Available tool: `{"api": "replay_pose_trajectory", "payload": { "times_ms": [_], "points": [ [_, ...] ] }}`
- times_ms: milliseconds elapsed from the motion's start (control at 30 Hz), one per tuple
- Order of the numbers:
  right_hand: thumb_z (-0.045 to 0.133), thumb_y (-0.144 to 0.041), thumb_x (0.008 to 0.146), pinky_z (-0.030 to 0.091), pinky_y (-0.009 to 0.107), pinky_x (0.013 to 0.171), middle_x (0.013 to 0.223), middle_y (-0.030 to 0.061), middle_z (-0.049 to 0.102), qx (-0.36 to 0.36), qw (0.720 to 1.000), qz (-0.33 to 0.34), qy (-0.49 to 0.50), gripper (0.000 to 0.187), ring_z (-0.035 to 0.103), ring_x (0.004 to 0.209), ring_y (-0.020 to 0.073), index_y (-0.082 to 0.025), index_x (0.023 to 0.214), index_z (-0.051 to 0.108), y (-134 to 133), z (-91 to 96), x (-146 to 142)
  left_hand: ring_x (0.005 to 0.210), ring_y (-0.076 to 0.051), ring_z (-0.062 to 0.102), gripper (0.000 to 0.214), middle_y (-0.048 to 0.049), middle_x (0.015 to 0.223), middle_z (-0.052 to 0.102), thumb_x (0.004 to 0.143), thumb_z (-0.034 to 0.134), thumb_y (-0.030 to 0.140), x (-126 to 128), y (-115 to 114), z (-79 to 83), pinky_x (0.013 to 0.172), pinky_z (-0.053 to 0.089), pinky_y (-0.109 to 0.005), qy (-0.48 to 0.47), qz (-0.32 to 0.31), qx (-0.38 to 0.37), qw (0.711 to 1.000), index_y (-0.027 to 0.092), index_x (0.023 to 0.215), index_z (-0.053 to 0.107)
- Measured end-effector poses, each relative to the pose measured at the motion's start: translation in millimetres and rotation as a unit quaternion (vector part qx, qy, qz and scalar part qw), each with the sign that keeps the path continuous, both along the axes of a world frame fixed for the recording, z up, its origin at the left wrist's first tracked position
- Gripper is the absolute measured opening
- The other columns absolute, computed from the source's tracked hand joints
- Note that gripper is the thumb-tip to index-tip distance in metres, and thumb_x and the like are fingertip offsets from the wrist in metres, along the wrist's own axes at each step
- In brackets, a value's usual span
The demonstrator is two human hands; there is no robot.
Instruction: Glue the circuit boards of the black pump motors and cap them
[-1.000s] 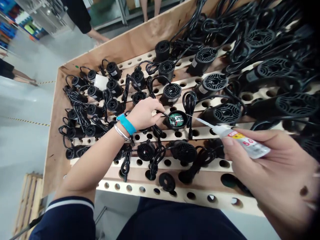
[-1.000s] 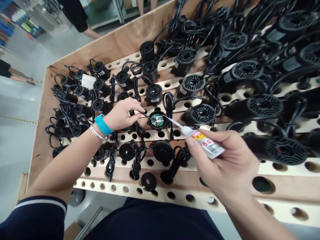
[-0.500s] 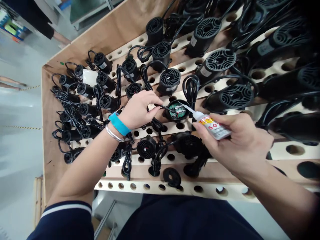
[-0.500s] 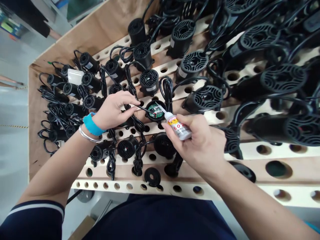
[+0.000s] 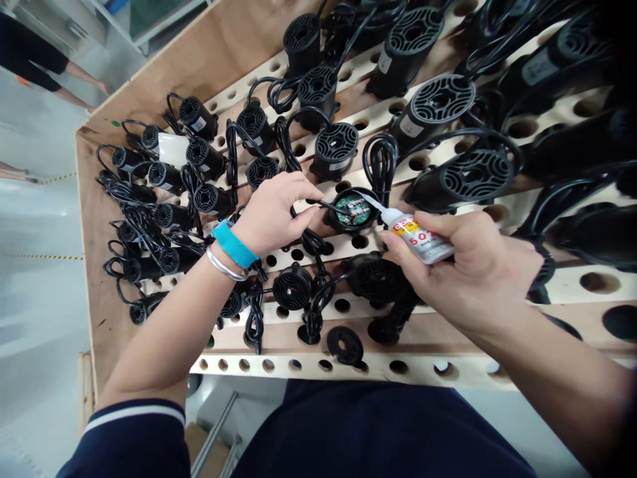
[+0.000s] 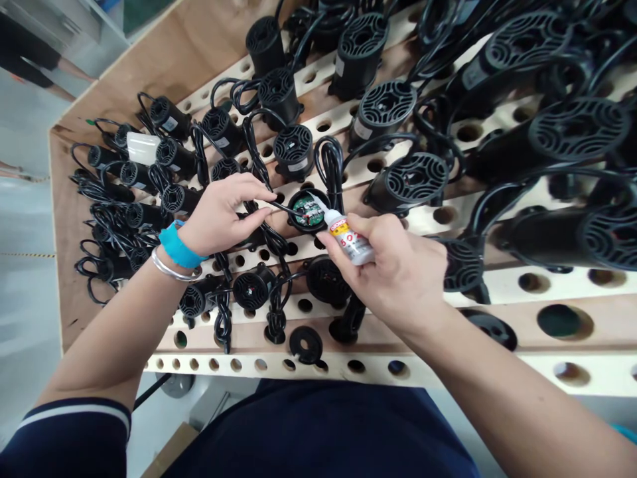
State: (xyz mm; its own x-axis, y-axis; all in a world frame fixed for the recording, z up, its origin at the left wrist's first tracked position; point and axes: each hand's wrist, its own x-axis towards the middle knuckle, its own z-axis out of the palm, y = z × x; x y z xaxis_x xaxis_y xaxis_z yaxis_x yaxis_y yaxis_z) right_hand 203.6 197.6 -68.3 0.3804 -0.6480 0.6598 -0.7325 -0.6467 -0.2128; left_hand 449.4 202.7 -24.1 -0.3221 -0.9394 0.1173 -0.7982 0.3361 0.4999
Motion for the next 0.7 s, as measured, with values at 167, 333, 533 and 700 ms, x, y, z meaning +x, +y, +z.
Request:
{"api": "replay_pose_trajectory", "payload": {
  "times_ms": [167,333,533,700],
  "points": [
    [0.052,-0.052,0.092,0.031,0.022,0.041,0.065,-0.0023,0.066,-0.003,1.0,-0.008,-0.001,0.037,0.057,0.047,0.0083,-0.016,0.083,0.056,-0.1,1.3,1.1,0.086,-0.019,0.064,0.013,-0.0051,0.09,0.069,0.083,0.059,0.021,-0.1,-0.3,0.1,0.081,0.052,-0.035,0.001,-0.006,-0.014,1.0,0.017,0.091,0.068],
    [0.043,-0.059,0.094,0.026,0.024,0.04,0.056,-0.0012,0.061,-0.004,0.999,-0.03,0.02,0.05,0.053,0.042,0.0086,-0.016,0.077,0.062,-0.7,2.9,1.0,0.087,-0.019,0.064,0.012,-0.0053,0.09,0.068,0.083,0.059,0.023,-0.5,0.4,1.7,0.082,0.052,-0.034,0.003,-0.005,-0.008,1.0,0.017,0.091,0.067],
    [0.025,-0.076,0.089,0.023,0.026,0.043,0.049,0.0006,0.053,0.108,0.99,-0.08,0.041,0.072,0.046,0.041,0.0108,-0.019,0.072,0.065,-0.4,5.0,1.7,0.086,-0.018,0.064,0.013,-0.0051,0.091,0.068,0.084,0.059,0.025,-0.8,0.2,2.0,0.081,0.052,-0.034,0.005,-0.004,-0.004,1.0,0.018,0.091,0.067],
    [0.028,-0.074,0.09,0.025,0.025,0.042,0.05,0.0005,0.053,0.115,0.991,-0.067,0.032,0.07,0.046,0.042,0.0104,-0.018,0.073,0.066,-0.7,7.9,3.7,0.085,-0.018,0.064,0.013,-0.0052,0.09,0.068,0.084,0.059,0.026,-1.2,-0.3,2.4,0.08,0.052,-0.034,0.005,-0.008,-0.007,1.0,0.018,0.09,0.067]
  ]
}}
